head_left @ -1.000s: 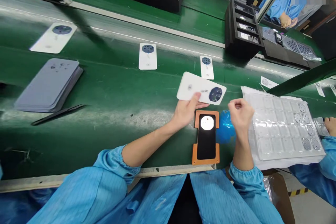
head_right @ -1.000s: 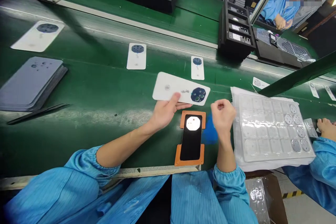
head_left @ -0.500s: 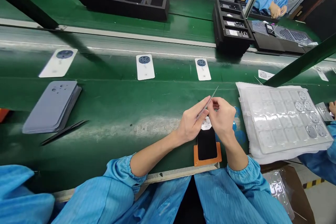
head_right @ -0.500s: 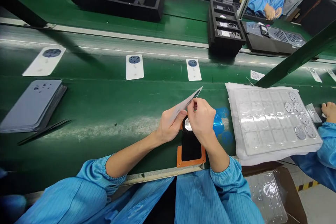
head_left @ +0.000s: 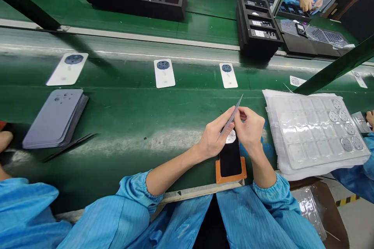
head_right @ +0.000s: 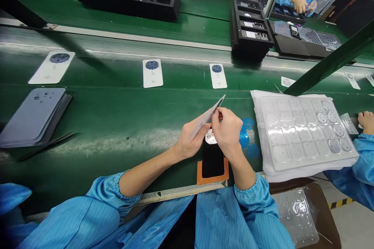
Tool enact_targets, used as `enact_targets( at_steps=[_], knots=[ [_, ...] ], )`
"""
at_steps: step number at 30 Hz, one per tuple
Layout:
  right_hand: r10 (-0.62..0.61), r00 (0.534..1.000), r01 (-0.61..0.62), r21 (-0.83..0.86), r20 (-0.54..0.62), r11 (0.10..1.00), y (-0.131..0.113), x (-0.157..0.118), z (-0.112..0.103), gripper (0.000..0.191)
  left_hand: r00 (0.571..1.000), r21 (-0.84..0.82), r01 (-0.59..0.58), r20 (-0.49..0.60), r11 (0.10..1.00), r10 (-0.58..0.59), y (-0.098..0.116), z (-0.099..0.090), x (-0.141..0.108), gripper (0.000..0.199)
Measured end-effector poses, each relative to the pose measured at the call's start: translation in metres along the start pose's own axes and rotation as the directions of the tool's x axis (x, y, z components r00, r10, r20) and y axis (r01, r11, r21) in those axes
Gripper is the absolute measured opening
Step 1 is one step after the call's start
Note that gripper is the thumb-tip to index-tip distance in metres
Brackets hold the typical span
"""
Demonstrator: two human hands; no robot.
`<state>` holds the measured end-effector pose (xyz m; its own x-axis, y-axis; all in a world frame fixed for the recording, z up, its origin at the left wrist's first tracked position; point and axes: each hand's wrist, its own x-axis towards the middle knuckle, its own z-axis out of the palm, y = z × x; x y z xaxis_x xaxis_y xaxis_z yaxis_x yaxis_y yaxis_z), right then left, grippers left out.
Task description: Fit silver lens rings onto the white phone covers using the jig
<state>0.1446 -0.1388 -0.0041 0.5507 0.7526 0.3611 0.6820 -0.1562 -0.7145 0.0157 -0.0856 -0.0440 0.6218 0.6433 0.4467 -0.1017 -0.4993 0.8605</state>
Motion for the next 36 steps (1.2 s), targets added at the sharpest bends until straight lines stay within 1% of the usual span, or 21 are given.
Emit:
enact_targets(
  at_steps=[3,6,11,15,17,19,20,21,22,23,24,25,26,27,28,30,32,34,35,36],
  knots=[
    [-0.058,0.998,0.056,-0.048,-0.032,0.997,0.000,0.000,-0.001,0.023,0.998,0.002,-0.045,0.033,0.999,0.045,0.002,0.000,-0.001,0.052],
    [-0.113,0.992,0.110,-0.066,-0.056,0.992,-0.001,-0.001,-0.003,0.023,0.998,-0.019,-0.046,0.031,0.999,0.046,0.004,-0.001,-0.001,0.051],
    [-0.122,0.991,0.120,-0.048,-0.049,0.992,0.000,-0.003,-0.004,0.020,0.998,-0.002,-0.058,0.035,0.998,0.058,0.005,-0.002,-0.001,0.052],
    [-0.130,0.989,0.126,-0.057,-0.075,0.990,-0.002,-0.005,-0.001,0.020,0.997,0.009,-0.079,0.016,0.997,0.079,0.006,-0.001,-0.002,0.052],
    [-0.142,0.986,0.138,-0.047,-0.087,0.989,-0.004,-0.004,0.002,0.019,0.997,-0.003,-0.073,-0.006,0.997,0.073,0.006,0.000,-0.002,0.050],
    [-0.143,0.987,0.143,-0.014,-0.076,0.990,-0.003,0.000,0.003,0.019,0.999,-0.026,-0.035,-0.036,0.999,0.034,0.005,0.001,-0.002,0.048],
    [-0.123,0.991,0.124,0.007,-0.061,0.992,0.000,0.003,0.003,0.018,0.998,-0.048,0.012,-0.058,0.999,-0.015,0.004,0.001,-0.002,0.048],
    [-0.079,0.996,0.080,0.024,-0.047,0.997,0.005,0.007,0.001,0.017,0.992,-0.092,0.078,-0.092,0.993,-0.086,0.003,0.000,0.000,0.049],
    [-0.006,0.999,0.007,0.031,-0.041,0.999,0.012,0.013,-0.003,0.015,0.976,-0.167,0.150,-0.132,0.974,-0.173,0.001,-0.002,0.002,0.052],
    [0.087,0.995,-0.086,0.027,-0.046,0.996,0.022,0.018,-0.009,0.013,0.950,-0.268,0.214,-0.166,0.939,-0.264,0.000,-0.005,0.006,0.055],
    [0.189,0.980,-0.189,0.010,-0.060,0.982,0.033,0.022,-0.017,0.012,0.919,-0.379,0.258,-0.186,0.889,-0.346,-0.001,-0.009,0.010,0.057],
    [0.287,0.955,-0.289,-0.021,-0.069,0.957,0.045,0.025,-0.025,0.011,0.892,-0.482,0.279,-0.190,0.831,-0.410,-0.001,-0.015,0.015,0.059],
    [0.369,0.927,-0.373,-0.070,-0.064,0.925,0.057,0.025,-0.034,0.011,0.873,-0.563,0.285,-0.182,0.776,-0.453,-0.001,-0.022,0.020,0.061],
    [0.432,0.901,-0.432,-0.137,-0.032,0.891,0.069,0.023,-0.042,0.010,0.862,-0.614,0.286,-0.170,0.736,-0.477,-0.001,-0.028,0.024,0.063],
    [0.475,0.880,-0.460,-0.215,0.017,0.861,0.079,0.018,-0.049,0.010,0.857,-0.637,0.290,-0.159,0.714,-0.491,0.001,-0.035,0.028,0.064],
    [0.506,0.850,-0.428,-0.368,0.147,0.826,0.094,0.002,-0.057,0.011,0.853,-0.628,0.306,-0.154,0.715,-0.499,0.004,-0.046,0.032,0.064],
    [0.493,0.838,-0.344,-0.475,0.235,0.810,0.102,-0.016,-0.060,0.015,0.865,-0.559,0.320,-0.156,0.765,-0.477,0.010,-0.054,0.031,0.063],
    [0.472,0.846,-0.278,-0.549,0.250,0.789,0.103,-0.029,-0.062,0.018,0.893,-0.406,0.337,-0.147,0.850,-0.424,0.019,-0.059,0.023,0.056],
    [0.461,0.857,-0.261,-0.576,0.231,0.775,0.103,-0.033,-0.065,0.019,0.913,-0.286,0.341,-0.127,0.895,-0.389,0.024,-0.061,0.018,0.050],
    [0.444,0.872,-0.251,-0.592,0.206,0.766,0.101,-0.034,-0.068,0.021,0.938,-0.147,0.324,-0.079,0.935,-0.337,0.029,-0.062,0.012,0.044]
  ],
)
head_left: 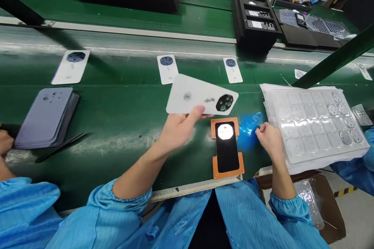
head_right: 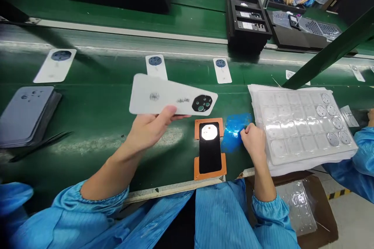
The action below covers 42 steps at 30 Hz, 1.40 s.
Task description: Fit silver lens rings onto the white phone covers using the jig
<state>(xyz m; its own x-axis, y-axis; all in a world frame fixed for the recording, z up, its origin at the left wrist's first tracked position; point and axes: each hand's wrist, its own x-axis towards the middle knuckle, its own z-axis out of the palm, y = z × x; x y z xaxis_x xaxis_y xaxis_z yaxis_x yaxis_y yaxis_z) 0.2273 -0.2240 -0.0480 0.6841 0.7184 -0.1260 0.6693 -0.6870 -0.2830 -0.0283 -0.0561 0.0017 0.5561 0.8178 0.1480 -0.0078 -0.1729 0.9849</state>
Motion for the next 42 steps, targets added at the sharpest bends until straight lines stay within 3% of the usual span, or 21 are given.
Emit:
enact_targets(
  at_steps=[2,4,6,7,9,11,12,14,18,22,27,34,39,42],
  knots=[
    [-0.040,0.997,0.042,0.023,-0.067,0.999,0.002,-0.005,-0.010,0.024,0.972,0.249,-0.176,0.199,0.952,0.127,0.005,-0.002,-0.016,0.036],
    [-0.149,0.981,0.165,0.129,-0.124,0.978,0.000,-0.012,-0.020,0.022,0.873,0.386,-0.415,0.425,0.824,0.240,0.004,0.000,-0.033,0.042],
    [-0.345,0.922,0.379,0.227,-0.174,0.897,-0.005,-0.021,-0.025,0.011,0.779,0.489,-0.585,0.562,0.647,0.279,-0.003,0.008,-0.047,0.052],
    [-0.464,0.864,0.501,0.239,-0.195,0.832,-0.009,-0.025,-0.024,0.009,0.761,0.552,-0.623,0.591,0.554,0.268,-0.008,0.014,-0.052,0.052],
    [-0.685,0.697,0.717,0.178,-0.213,0.674,-0.018,-0.032,-0.017,0.024,0.750,0.647,-0.656,0.617,0.390,0.238,-0.020,0.025,-0.060,0.049],
    [-0.817,0.540,0.840,0.068,-0.201,0.538,-0.025,-0.035,-0.005,0.037,0.744,0.685,-0.668,0.627,0.291,0.232,-0.030,0.035,-0.064,0.044],
    [-0.848,0.491,0.867,0.020,-0.199,0.497,-0.027,-0.036,0.001,0.040,0.742,0.691,-0.671,0.630,0.268,0.231,-0.033,0.038,-0.066,0.043],
    [-0.877,0.440,0.890,-0.038,-0.193,0.455,-0.028,-0.034,0.010,0.043,0.738,0.694,-0.675,0.634,0.250,0.233,-0.036,0.041,-0.067,0.040],
    [-0.899,0.401,0.905,-0.075,-0.177,0.419,-0.027,-0.028,0.014,0.041,0.735,0.699,-0.678,0.631,0.228,0.250,-0.035,0.038,-0.069,0.037],
    [-0.921,0.359,0.919,-0.118,-0.152,0.377,-0.027,-0.025,0.012,0.036,0.758,0.697,-0.648,0.628,0.307,0.177,-0.039,0.033,-0.063,0.037],
    [-0.919,0.393,0.907,-0.148,-0.047,0.395,-0.031,-0.020,0.015,0.040,0.772,0.725,-0.626,0.628,0.287,0.096,-0.050,0.034,-0.054,0.039],
    [-0.891,0.425,0.901,-0.165,0.158,0.400,-0.040,-0.025,0.020,0.056,0.783,0.733,-0.611,0.616,0.299,0.089,-0.059,0.041,-0.063,0.052],
    [-0.890,0.419,0.906,-0.138,0.180,0.399,-0.036,-0.027,0.019,0.064,0.789,0.743,-0.598,0.612,0.302,0.056,-0.060,0.042,-0.067,0.057],
    [-0.893,0.421,0.906,-0.122,0.159,0.406,-0.031,-0.031,0.018,0.070,0.815,0.753,-0.569,0.569,0.332,0.106,-0.062,0.041,-0.074,0.052]
  ],
)
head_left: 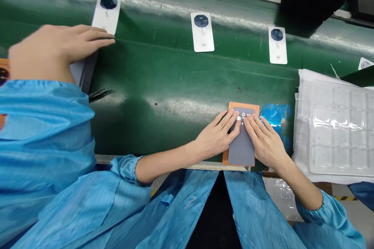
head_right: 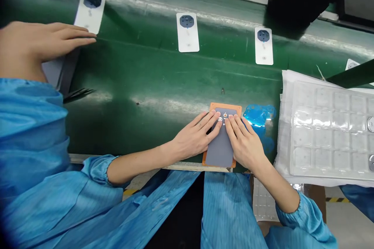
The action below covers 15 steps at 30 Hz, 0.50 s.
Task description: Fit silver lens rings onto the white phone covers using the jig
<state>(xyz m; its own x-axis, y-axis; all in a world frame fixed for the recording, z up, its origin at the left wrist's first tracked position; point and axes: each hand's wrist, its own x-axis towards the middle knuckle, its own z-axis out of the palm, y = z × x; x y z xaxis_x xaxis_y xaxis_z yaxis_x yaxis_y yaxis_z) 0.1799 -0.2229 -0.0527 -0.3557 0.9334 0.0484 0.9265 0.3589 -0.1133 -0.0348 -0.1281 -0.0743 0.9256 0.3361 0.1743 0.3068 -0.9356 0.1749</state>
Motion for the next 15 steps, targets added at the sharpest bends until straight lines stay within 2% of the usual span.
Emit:
enact_targets(
  at_steps=[3,6,12,15],
  knots=[
    [0.007,1.000,-0.008,0.013,0.004,1.000,-0.003,-0.008,0.000,0.073,0.995,-0.029,0.013,-0.096,0.999,-0.016,0.004,0.003,-0.008,0.046],
    [0.011,1.000,-0.011,0.014,0.022,1.000,-0.006,-0.014,0.000,0.074,0.992,-0.010,-0.001,-0.124,1.000,0.000,0.007,0.004,-0.012,0.043],
    [-0.013,1.000,0.013,-0.005,-0.005,1.000,-0.010,-0.021,0.003,0.072,0.998,-0.043,0.000,-0.070,0.999,-0.003,0.014,0.003,-0.013,0.044],
    [-0.008,1.000,0.008,-0.012,-0.014,1.000,-0.009,-0.022,0.004,0.069,1.000,-0.045,-0.006,-0.024,0.999,0.005,0.008,0.000,-0.013,0.046]
  ],
)
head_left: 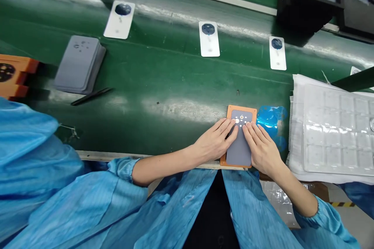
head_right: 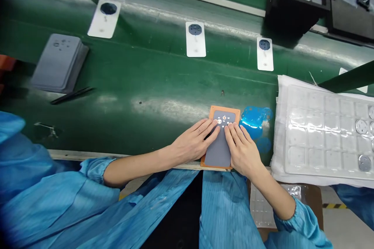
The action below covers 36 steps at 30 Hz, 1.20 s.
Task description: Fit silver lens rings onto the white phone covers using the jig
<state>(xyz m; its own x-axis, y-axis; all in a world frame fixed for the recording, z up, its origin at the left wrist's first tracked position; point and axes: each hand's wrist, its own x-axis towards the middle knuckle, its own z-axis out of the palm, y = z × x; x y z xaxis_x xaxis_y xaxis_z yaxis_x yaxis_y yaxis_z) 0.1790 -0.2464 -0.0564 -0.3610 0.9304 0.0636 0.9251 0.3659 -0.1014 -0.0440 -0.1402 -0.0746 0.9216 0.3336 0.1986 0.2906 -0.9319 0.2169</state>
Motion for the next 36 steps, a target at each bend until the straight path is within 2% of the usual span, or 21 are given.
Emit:
enact_targets(
  at_steps=[3,5,6,8,10,11,13,16,18,20,22,23,24,25,26,27,28,29,30,32,36],
  knots=[
    [-0.033,0.997,0.039,0.082,-0.077,0.996,0.006,0.000,-0.003,0.060,0.998,-0.142,-0.026,0.056,0.989,0.034,-0.016,-0.011,0.003,0.057],
    [0.018,0.979,0.036,0.258,-0.204,0.966,0.010,0.001,-0.005,0.053,1.000,-0.311,-0.015,0.003,0.950,0.017,-0.027,-0.022,0.010,0.066],
    [0.095,0.956,0.019,0.384,-0.276,0.923,0.012,0.003,-0.006,0.050,0.998,-0.400,0.000,-0.057,0.917,-0.025,-0.031,-0.028,0.015,0.068],
    [0.319,0.873,-0.005,0.646,-0.370,0.763,0.016,0.010,-0.007,0.043,0.970,-0.565,0.018,-0.189,0.825,-0.150,-0.033,-0.042,0.030,0.063],
    [0.509,0.777,0.017,0.820,-0.370,0.571,0.018,0.018,-0.006,0.043,0.930,-0.681,-0.015,-0.278,0.732,-0.240,-0.028,-0.055,0.046,0.045],
    [0.560,0.748,0.035,0.864,-0.356,0.502,0.020,0.022,-0.005,0.044,0.916,-0.713,-0.052,-0.314,0.699,-0.251,-0.024,-0.060,0.054,0.034],
    [0.586,0.741,0.047,0.896,-0.327,0.441,0.023,0.027,-0.003,0.049,0.892,-0.725,-0.153,-0.395,0.671,-0.222,-0.015,-0.067,0.066,0.017],
    [0.555,0.770,0.019,0.880,-0.316,0.474,0.027,0.030,-0.001,0.055,0.833,-0.656,-0.296,-0.532,0.694,-0.148,-0.005,-0.071,0.075,0.010],
    [0.538,0.780,0.030,0.878,-0.319,0.477,0.027,0.030,-0.003,0.055,0.802,-0.595,-0.344,-0.589,0.727,-0.102,-0.002,-0.071,0.076,0.010],
    [0.546,0.774,0.074,0.902,-0.322,0.426,0.025,0.031,-0.008,0.050,0.795,-0.561,-0.357,-0.602,0.746,-0.073,-0.003,-0.072,0.075,0.010],
    [0.569,0.757,0.132,0.928,-0.322,0.349,0.021,0.034,-0.017,0.040,0.824,-0.643,-0.298,-0.547,0.706,-0.151,-0.010,-0.072,0.076,0.008],
    [0.585,0.746,0.159,0.939,-0.317,0.306,0.019,0.035,-0.024,0.035,0.847,-0.743,-0.239,-0.474,0.625,-0.240,-0.015,-0.072,0.077,0.006],
    [0.606,0.732,0.185,0.947,-0.311,0.262,0.017,0.038,-0.031,0.031,0.866,-0.862,-0.174,-0.364,0.477,-0.342,-0.021,-0.071,0.080,0.006],
    [0.626,0.718,0.210,0.953,-0.303,0.220,0.015,0.040,-0.040,0.030,0.875,-0.959,-0.117,-0.223,0.259,-0.429,-0.029,-0.070,0.083,0.011],
    [0.645,0.706,0.229,0.956,-0.293,0.184,0.012,0.044,-0.048,0.030,0.876,-0.997,-0.078,-0.069,0.000,-0.478,-0.036,-0.068,0.086,0.017],
    [0.660,0.695,0.241,0.957,-0.286,0.162,0.010,0.047,-0.055,0.030,0.873,-0.966,-0.068,0.064,-0.250,-0.484,-0.043,-0.066,0.089,0.023],
    [0.668,0.689,0.238,0.958,-0.282,0.159,0.008,0.052,-0.062,0.029,0.870,-0.888,-0.077,0.162,-0.453,-0.466,-0.050,-0.064,0.092,0.027],
    [0.671,0.686,0.217,0.960,-0.281,0.180,0.005,0.057,-0.068,0.025,0.866,-0.800,-0.094,0.228,-0.593,-0.444,-0.054,-0.062,0.095,0.029],
    [0.671,0.687,0.175,0.960,-0.279,0.220,0.002,0.062,-0.073,0.021,0.862,-0.728,-0.109,0.270,-0.677,-0.429,-0.058,-0.060,0.096,0.028],
    [0.665,0.690,0.058,0.939,-0.284,0.340,-0.005,0.074,-0.079,0.016,0.862,-0.655,-0.124,0.302,-0.746,-0.408,-0.060,-0.058,0.097,0.023],
    [0.621,0.703,-0.101,0.815,-0.347,0.570,-0.020,0.097,-0.088,0.013,0.873,-0.662,-0.155,0.255,-0.733,-0.415,-0.056,-0.058,0.094,0.026]
  ],
)
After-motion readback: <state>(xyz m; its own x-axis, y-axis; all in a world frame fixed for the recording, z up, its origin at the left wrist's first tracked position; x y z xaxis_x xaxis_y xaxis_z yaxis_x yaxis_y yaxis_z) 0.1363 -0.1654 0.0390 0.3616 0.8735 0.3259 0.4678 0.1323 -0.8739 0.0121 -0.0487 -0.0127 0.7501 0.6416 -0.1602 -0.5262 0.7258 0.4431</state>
